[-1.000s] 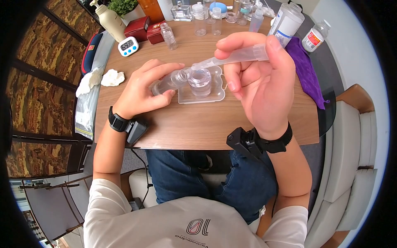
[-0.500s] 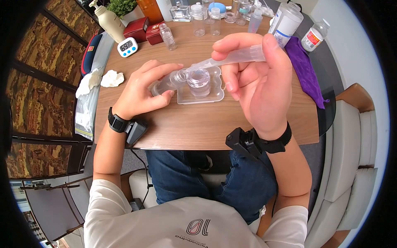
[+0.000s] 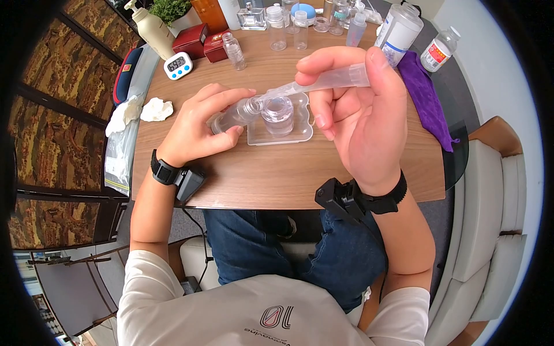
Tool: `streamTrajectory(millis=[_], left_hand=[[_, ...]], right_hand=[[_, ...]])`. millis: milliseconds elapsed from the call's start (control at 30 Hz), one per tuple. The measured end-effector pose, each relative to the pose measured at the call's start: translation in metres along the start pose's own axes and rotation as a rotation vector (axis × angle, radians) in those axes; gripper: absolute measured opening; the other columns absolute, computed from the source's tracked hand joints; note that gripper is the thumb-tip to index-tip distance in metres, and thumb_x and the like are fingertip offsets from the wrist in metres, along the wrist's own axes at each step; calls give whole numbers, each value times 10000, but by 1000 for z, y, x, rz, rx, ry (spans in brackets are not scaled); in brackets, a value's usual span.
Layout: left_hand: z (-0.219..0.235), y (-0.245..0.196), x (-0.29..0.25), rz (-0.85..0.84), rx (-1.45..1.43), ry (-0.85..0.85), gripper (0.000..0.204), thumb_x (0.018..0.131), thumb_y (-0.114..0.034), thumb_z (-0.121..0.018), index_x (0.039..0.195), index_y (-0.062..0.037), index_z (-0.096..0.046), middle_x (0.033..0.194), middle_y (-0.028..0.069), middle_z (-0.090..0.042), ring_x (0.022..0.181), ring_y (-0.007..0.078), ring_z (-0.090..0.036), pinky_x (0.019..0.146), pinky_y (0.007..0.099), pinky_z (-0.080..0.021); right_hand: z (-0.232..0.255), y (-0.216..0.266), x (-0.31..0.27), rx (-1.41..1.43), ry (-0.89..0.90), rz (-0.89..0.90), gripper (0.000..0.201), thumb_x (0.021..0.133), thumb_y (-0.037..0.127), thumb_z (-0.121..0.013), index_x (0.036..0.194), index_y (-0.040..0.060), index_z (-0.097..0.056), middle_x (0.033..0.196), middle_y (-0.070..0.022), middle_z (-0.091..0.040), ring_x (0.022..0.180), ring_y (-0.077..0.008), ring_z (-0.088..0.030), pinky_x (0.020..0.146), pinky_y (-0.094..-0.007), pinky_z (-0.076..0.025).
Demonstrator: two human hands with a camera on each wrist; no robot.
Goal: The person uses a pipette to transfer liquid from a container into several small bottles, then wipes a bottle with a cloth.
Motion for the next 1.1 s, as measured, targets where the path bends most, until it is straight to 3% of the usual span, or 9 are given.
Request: streamTrajectory(millis=[600, 767, 833, 900, 967, 1033, 1100], left_hand=[[0, 0, 0, -2, -1, -3, 539, 731, -145, -730, 1266, -87, -698, 928, 114, -633, 821, 246, -597, 766, 360, -519], [1, -1, -1, -3, -1, -6, 535, 733, -147, -727, 1264, -85, -698, 929, 114, -634, 819, 246, -597, 763, 361, -520], [2, -2, -1, 35, 1, 28, 525, 764, -222, -715, 1274, -106, -683, 937, 121, -645, 914, 311, -610, 821, 413, -529], [1, 0, -1, 27, 1, 23, 525, 763, -219, -716, 1275, -106, -683, 937, 121, -644, 912, 311, -610, 819, 413, -528], [0, 0, 0, 17, 0, 19, 526, 763, -216, -716, 1276, -106, -683, 936, 121, -644, 910, 311, -609, 816, 413, -528], [-1, 0, 0, -7, -3, -11, 534, 729, -144, -728, 1258, -76, -698, 901, 108, -615, 802, 246, -584, 746, 363, -510], [0, -1, 0, -2, -1, -6, 534, 729, -145, -728, 1258, -78, -698, 893, 107, -609, 801, 246, -583, 743, 364, -508]], right_hand=[[-3, -10, 2, 27, -87, -84, 615, 1077, 463, -302, 1071, -34, -666, 924, -139, -704, 595, -110, -480, 503, -237, -363], [3, -3, 1, 68, -100, 49, 608, 1077, 451, -297, 1043, -28, -670, 881, -132, -696, 571, -109, -439, 497, -248, -336], [8, 3, 1, 58, -76, 75, 607, 1083, 445, -295, 1037, -31, -668, 883, -133, -694, 569, -106, -433, 497, -247, -333], [8, 4, 1, 48, -54, 102, 606, 1088, 439, -293, 1030, -34, -667, 885, -134, -693, 567, -103, -427, 497, -247, -330], [3, -2, 0, -21, -150, 5, 601, 1103, 442, -301, 1056, -39, -658, 894, -128, -688, 578, -83, -440, 493, -229, -327], [-3, -7, 1, -102, -117, -76, 593, 1108, 447, -316, 1082, -42, -650, 923, -125, -679, 598, -77, -463, 496, -222, -345], [-10, -14, 3, -184, -83, -157, 586, 1112, 453, -332, 1108, -45, -641, 952, -122, -670, 618, -72, -486, 499, -215, -363]])
Point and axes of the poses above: each hand's wrist, its own x-axis towards the middle knuckle, its own z-axis out of the back of the hand, y = z × x, the point moved 1 cm from there along x, towards the middle knuckle
